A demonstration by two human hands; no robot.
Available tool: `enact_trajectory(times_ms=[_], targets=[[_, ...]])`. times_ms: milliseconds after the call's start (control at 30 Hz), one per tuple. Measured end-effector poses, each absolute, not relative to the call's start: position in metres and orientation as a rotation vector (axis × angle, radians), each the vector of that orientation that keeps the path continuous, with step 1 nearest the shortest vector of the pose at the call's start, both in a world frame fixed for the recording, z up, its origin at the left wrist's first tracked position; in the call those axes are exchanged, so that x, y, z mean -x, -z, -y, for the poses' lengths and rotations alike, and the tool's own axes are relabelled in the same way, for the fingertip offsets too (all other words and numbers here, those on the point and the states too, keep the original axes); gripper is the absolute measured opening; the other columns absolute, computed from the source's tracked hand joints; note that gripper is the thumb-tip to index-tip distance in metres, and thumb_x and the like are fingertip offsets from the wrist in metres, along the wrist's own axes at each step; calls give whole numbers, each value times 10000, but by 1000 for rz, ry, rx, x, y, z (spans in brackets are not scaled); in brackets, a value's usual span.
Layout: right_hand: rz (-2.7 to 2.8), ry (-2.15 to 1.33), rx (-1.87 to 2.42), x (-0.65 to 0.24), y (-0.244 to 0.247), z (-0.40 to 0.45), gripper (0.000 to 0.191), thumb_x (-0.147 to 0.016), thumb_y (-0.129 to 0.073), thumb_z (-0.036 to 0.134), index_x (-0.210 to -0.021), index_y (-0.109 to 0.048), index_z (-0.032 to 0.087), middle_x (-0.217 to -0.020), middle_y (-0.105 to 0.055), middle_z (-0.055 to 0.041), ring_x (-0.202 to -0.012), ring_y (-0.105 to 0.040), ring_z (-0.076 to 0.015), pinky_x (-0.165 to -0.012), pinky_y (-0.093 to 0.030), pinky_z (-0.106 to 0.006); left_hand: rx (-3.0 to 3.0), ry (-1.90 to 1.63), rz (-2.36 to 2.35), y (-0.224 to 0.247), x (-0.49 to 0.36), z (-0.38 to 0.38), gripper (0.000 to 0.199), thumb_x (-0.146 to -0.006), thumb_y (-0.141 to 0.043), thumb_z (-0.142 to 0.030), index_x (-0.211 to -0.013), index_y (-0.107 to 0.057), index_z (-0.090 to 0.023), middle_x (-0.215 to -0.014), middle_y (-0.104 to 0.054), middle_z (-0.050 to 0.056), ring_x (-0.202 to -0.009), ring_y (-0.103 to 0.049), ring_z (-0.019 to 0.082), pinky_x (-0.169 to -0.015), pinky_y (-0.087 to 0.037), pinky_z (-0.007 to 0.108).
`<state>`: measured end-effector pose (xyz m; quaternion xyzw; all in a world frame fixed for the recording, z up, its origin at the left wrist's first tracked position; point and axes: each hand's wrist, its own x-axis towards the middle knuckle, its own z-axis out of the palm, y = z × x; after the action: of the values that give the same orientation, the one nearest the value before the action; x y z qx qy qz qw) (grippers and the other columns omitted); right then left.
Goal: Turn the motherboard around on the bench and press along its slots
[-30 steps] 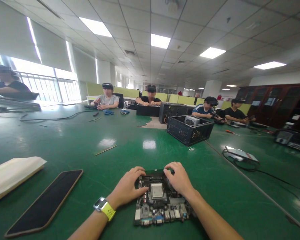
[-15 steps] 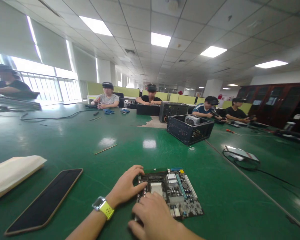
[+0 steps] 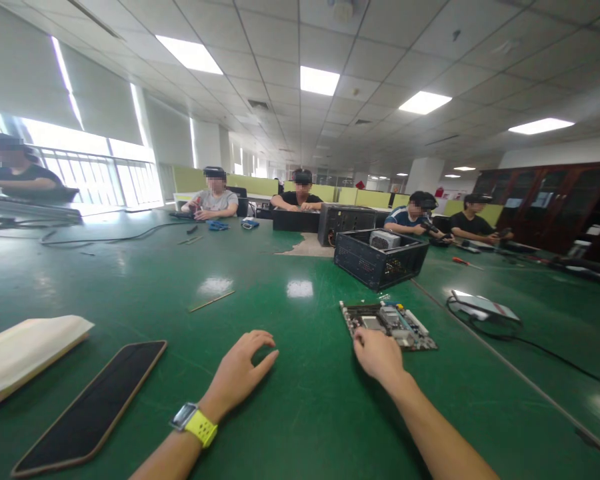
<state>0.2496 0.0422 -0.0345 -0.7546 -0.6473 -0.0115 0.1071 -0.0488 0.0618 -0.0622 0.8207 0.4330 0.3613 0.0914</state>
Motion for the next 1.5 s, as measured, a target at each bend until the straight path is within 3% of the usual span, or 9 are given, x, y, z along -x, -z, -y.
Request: enact_trajectory(times_ms=[267, 433, 600, 733, 900, 1000, 1100, 1167, 1500], targets=[[1551, -71, 2489, -341, 39, -54, 342, -882, -366, 319, -1074, -647, 288, -1101, -667, -84, -962, -633, -245, -705, -439, -317, -2449, -1038, -1254, 65, 45, -62, 131, -864, -551, -289, -941, -627, -216, -1037, -647, 43, -989, -594, 213, -913, -466, 381], [1716, -66, 2374, -317, 37, -54, 277, -827, -478, 332, -1006, -671, 248, -1022, -684, -79, -939, -627, -222, -736, -416, -284, -2456, -1052, -1238, 64, 42, -60, 125, -863, -552, -289, -926, -635, -220, -1016, -653, 37, -965, -602, 207, -891, -480, 369], [2065, -161, 2050, -257, 28, -31, 211, -770, -550, 349, -814, -699, 207, -803, -701, -51, -757, -621, -181, -634, -378, -244, -2453, -1109, -1220, 62, 38, -59, 136, -881, -539, -302, -947, -622, -218, -1005, -652, 42, -955, -598, 207, -886, -481, 374], [2378, -700, 1506, -204, 26, 11, 223, -729, -626, 392, -794, -716, 198, -687, -673, -5, -604, -564, -122, -526, -348, -200, -2424, -1165, -1205, 59, 35, -58, 150, -890, -535, -306, -986, -605, -215, -1000, -644, 48, -943, -596, 210, -868, -488, 375], [2264, -1736, 865, -181, 24, 35, 521, -765, -616, 451, -1249, -565, 267, -855, -697, 7, -526, -547, -76, -481, -384, -167, -2412, -1072, -1137, 58, 34, -55, 238, -861, -580, -311, -1078, -572, -215, -1074, -623, 66, -980, -585, 222, -889, -480, 383], [2025, -1397, 1054, -194, 20, 18, 394, -827, -540, 424, -1153, -607, 213, -882, -700, -31, -573, -591, -104, -523, -425, -205, -2412, -1006, -1075, 58, 35, -53, 296, -806, -633, -276, -1085, -559, -213, -1093, -617, 65, -1001, -578, 224, -902, -474, 377], [1888, -641, 1350, -215, 25, -8, 257, -824, -539, 333, -987, -667, 180, -937, -692, -61, -837, -619, -169, -779, -458, -292, -2426, -957, -1011, 56, 34, -50, 190, -775, -642, -239, -953, -584, -206, -1068, -629, 58, -996, -581, 218, -899, -471, 362], [1905, -410, 1442, -227, 34, -22, 258, -797, -567, 299, -1004, -674, 187, -1025, -676, -66, -984, -580, -196, -908, -406, -330, -2448, -936, -983, 53, 34, -49, 55, -781, -630, -232, -813, -596, -203, -1044, -641, 49, -975, -588, 209, -880, -473, 346], [1982, -388, 1464, -230, 57, -35, 153, -788, -564, 248, -828, -707, 208, -881, -698, -24, -877, -594, -175, -844, -404, -297, -2561, -893, -964, 45, 35, -47, 120, -826, -595, -243, -744, -679, -215, -787, -683, 22, -792, -596, 184, -752, -480, 315]])
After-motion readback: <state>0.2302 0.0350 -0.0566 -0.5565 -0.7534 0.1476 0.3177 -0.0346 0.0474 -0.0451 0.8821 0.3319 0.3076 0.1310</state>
